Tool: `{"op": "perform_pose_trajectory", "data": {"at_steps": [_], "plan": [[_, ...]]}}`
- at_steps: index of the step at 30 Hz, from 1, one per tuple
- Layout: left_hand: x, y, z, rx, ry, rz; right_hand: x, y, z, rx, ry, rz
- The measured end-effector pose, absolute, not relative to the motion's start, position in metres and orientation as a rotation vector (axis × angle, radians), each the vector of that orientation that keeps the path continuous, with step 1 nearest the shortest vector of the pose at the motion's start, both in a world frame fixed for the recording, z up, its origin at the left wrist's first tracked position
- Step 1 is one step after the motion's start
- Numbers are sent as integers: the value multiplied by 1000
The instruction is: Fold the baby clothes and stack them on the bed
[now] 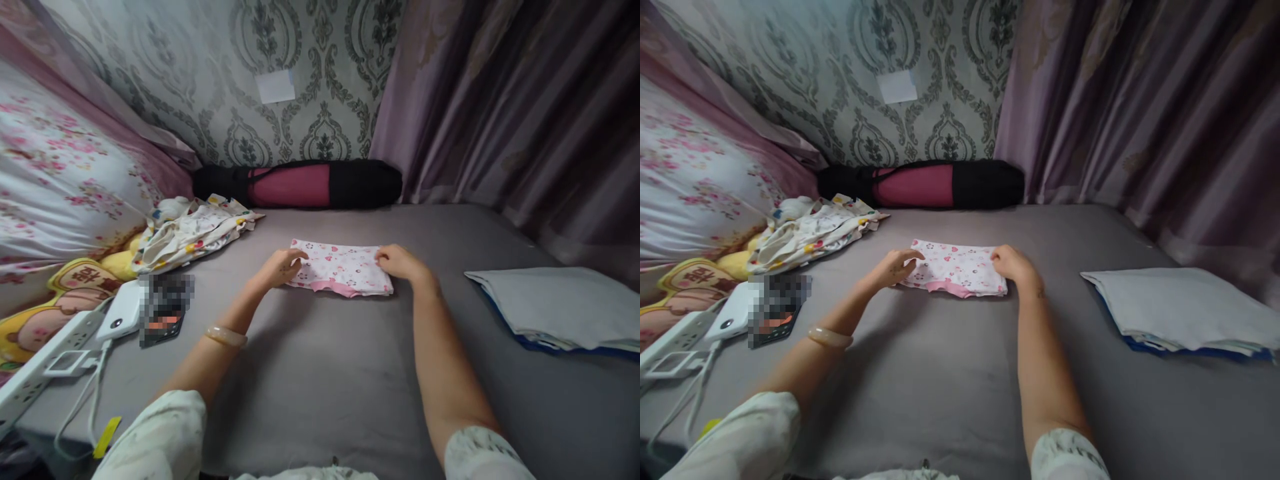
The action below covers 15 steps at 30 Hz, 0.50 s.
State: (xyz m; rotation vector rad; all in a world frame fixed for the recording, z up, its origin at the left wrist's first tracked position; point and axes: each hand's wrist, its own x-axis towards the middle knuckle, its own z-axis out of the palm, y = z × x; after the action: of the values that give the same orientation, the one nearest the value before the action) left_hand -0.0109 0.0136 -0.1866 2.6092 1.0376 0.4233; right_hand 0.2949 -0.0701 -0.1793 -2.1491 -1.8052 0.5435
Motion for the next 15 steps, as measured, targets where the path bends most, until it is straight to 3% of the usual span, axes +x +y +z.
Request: {"op": "perform_pose_trajectory", "data": {"at_steps": [4, 15], "plan": [[31, 13, -207, 2752, 989, 417, 239, -55, -195, -2084, -1880, 105], [77, -1, -239, 2724, 1390, 51, 206, -58, -226, -2256, -2033, 199]]}}
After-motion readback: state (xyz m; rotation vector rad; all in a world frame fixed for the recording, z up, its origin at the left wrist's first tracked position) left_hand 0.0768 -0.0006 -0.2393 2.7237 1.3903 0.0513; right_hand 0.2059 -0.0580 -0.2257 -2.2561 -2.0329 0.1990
